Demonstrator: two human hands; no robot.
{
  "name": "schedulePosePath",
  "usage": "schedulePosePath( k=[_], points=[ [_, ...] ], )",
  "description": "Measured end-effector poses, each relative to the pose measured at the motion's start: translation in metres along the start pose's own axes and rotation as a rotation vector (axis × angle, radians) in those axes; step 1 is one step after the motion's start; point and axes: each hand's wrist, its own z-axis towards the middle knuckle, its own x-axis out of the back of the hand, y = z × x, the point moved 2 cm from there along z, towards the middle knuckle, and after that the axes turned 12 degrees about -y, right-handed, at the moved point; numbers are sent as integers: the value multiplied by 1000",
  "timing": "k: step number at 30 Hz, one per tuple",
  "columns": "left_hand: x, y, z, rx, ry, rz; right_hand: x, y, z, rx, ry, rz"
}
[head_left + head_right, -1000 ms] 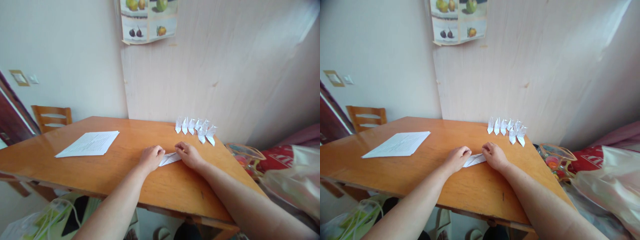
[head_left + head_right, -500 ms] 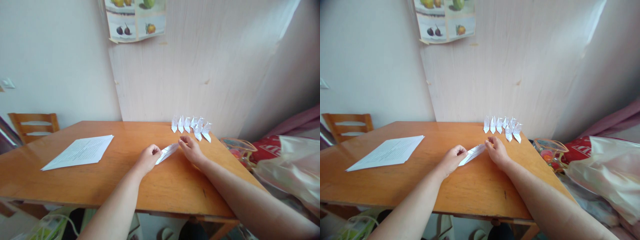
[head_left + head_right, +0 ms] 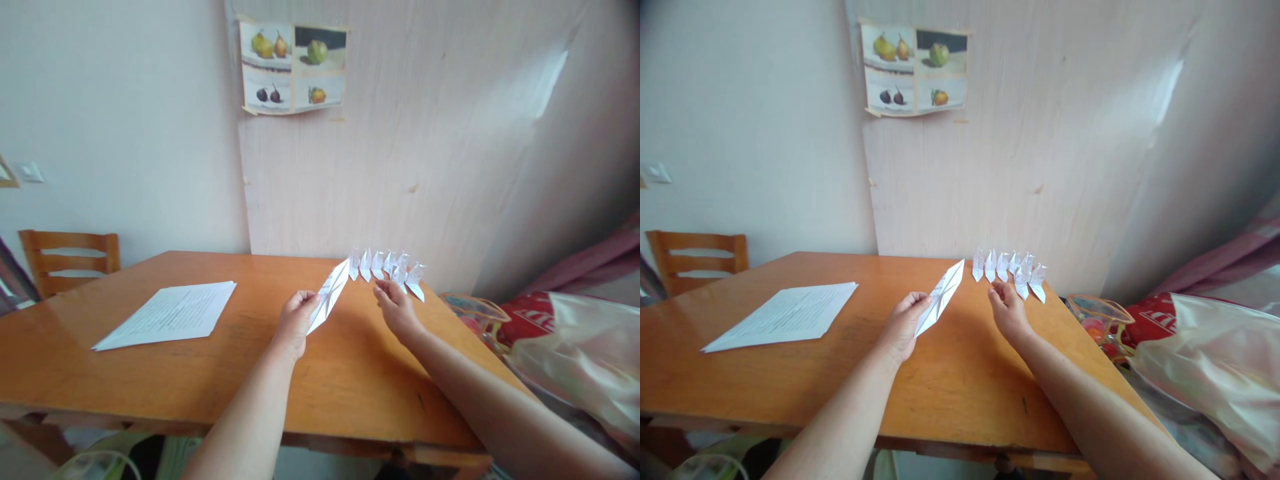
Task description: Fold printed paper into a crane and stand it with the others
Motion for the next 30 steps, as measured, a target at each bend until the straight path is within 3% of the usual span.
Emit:
schedulePosePath(
  k=[3,5,10,16,20,26,30],
  points=[
    [0,1,1,-5,-9,-65,-2,-21,-1,-50,-108,43],
    [-1,1,2,-9,-13,-103,-9,-38,-5,-161,-214,142],
    [-1,-1,3,-24,-13,-175,-42,-68,-15,-265,-335,343],
    [0,-5,3,-5,-18,-199,-78,-61,-25,-219,-390,587],
    [-2,-6,-1,11,-68,-142,-74,-51,-24,-165,-360,556],
    [-9,-6,-4,69,-212,-44,-64,-41,-23,-78,-412,459],
    [-11,-4,-5,76,-240,-49,-65,-42,-24,-48,-428,410]
  ],
)
